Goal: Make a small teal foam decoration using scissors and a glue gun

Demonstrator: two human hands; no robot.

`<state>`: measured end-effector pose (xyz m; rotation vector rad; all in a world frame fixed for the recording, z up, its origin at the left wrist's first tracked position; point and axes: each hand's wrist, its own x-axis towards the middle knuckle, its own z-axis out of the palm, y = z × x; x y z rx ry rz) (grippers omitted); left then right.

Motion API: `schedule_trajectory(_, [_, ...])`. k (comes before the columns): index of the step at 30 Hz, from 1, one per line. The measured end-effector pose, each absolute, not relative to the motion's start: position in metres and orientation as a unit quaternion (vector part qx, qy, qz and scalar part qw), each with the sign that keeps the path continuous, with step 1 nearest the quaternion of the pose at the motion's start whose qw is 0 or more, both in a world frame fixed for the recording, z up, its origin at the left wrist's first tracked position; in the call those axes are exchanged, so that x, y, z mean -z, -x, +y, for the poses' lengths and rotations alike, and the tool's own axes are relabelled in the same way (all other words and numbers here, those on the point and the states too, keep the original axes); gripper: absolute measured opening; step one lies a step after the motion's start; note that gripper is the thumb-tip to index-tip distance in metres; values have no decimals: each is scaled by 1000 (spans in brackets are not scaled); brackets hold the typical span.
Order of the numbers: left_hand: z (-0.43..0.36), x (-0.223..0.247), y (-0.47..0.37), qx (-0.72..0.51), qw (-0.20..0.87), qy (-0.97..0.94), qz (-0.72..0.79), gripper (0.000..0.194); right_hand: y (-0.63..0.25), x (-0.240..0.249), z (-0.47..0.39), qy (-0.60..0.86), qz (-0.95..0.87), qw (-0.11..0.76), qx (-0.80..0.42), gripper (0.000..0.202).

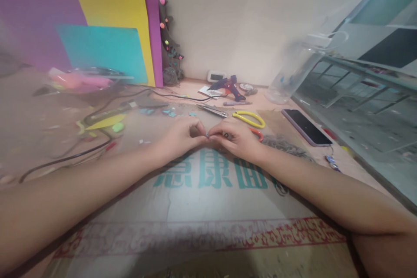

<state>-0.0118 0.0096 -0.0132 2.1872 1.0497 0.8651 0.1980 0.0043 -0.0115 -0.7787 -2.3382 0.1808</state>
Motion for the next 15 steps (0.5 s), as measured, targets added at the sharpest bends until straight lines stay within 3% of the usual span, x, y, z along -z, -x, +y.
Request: schedule_trajectory(15, [9,12,11,-326,275,-815,393,20,-198,10,2,323,-881,334,-87,13])
